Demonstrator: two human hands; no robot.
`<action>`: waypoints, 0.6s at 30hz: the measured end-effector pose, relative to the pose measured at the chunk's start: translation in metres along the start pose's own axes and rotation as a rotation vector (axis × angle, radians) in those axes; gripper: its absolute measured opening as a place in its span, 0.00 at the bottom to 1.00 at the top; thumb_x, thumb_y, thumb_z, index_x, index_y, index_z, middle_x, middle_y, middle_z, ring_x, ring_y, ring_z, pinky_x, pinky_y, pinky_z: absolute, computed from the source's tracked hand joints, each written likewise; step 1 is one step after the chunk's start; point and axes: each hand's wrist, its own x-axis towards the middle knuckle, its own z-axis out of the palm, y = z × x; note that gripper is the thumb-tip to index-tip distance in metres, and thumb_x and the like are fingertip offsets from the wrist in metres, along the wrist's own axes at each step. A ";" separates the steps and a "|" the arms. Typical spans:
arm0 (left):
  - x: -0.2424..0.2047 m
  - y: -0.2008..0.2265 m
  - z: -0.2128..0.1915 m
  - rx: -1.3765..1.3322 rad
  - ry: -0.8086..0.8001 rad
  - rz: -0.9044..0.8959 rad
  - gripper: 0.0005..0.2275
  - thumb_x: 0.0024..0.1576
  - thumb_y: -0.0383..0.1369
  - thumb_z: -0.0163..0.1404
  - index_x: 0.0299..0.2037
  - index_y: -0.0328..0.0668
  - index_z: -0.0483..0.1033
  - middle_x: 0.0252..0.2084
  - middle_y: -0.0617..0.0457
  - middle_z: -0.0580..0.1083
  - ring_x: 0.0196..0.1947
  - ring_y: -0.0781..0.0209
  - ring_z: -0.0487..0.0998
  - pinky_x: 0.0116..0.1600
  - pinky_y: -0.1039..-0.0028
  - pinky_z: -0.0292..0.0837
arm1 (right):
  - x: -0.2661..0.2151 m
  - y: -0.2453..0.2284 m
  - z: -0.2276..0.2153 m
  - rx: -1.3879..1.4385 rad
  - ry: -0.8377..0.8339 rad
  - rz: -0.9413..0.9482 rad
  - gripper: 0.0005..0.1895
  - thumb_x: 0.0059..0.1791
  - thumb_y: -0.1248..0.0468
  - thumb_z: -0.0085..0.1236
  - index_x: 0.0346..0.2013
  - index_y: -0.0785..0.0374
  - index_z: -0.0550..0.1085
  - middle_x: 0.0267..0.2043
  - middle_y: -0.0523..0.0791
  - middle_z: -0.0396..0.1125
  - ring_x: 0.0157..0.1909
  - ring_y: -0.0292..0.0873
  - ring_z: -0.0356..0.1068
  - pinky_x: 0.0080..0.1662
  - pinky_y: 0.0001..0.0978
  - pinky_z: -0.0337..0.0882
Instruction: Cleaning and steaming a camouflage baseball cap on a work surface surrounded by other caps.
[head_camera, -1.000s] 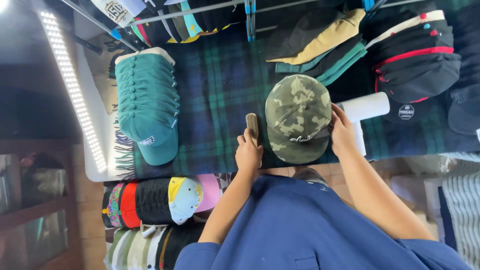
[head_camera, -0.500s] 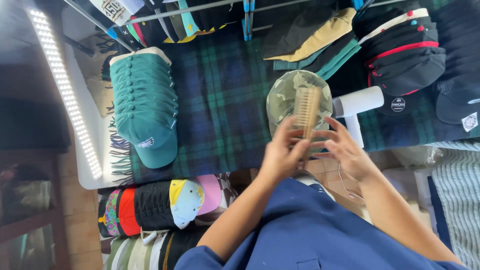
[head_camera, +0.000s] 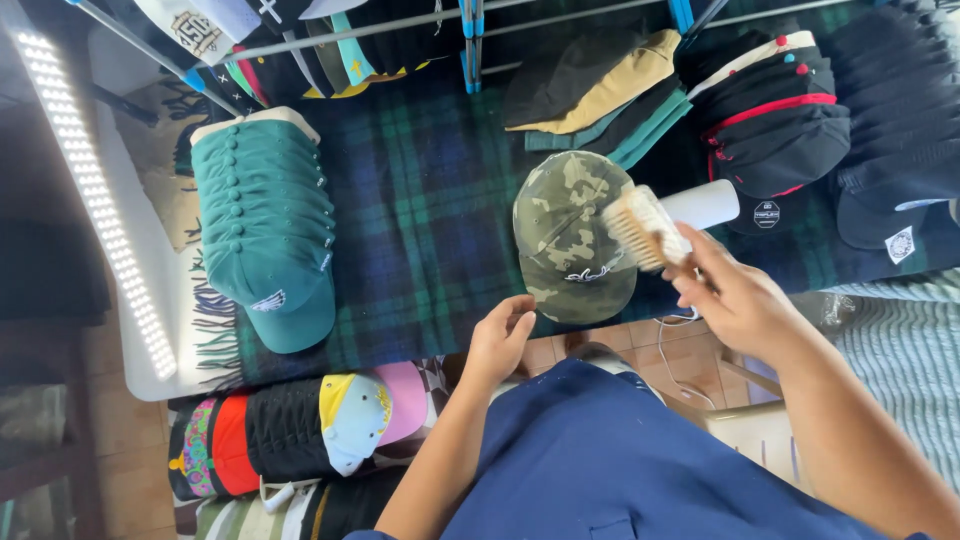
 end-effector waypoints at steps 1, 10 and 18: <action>0.004 0.000 0.002 -0.006 0.004 -0.002 0.17 0.61 0.37 0.45 0.58 0.45 0.75 0.57 0.55 0.78 0.57 0.61 0.78 0.63 0.71 0.72 | 0.019 0.011 0.001 -0.004 -0.005 -0.003 0.38 0.53 0.63 0.49 0.77 0.47 0.52 0.57 0.43 0.74 0.52 0.39 0.78 0.56 0.31 0.69; 0.026 -0.029 0.040 0.188 0.099 0.201 0.18 0.61 0.37 0.51 0.61 0.41 0.72 0.57 0.44 0.75 0.55 0.48 0.79 0.56 0.58 0.78 | 0.069 -0.018 0.010 -0.629 0.199 -0.889 0.15 0.54 0.56 0.49 0.55 0.42 0.74 0.32 0.34 0.67 0.30 0.42 0.71 0.30 0.29 0.73; 0.022 -0.006 0.073 0.383 0.170 0.108 0.23 0.62 0.43 0.48 0.66 0.45 0.68 0.66 0.46 0.68 0.60 0.45 0.75 0.61 0.58 0.75 | 0.223 0.072 -0.073 -1.174 0.580 -0.603 0.12 0.60 0.48 0.45 0.51 0.24 0.76 0.34 0.32 0.64 0.29 0.36 0.71 0.34 0.29 0.71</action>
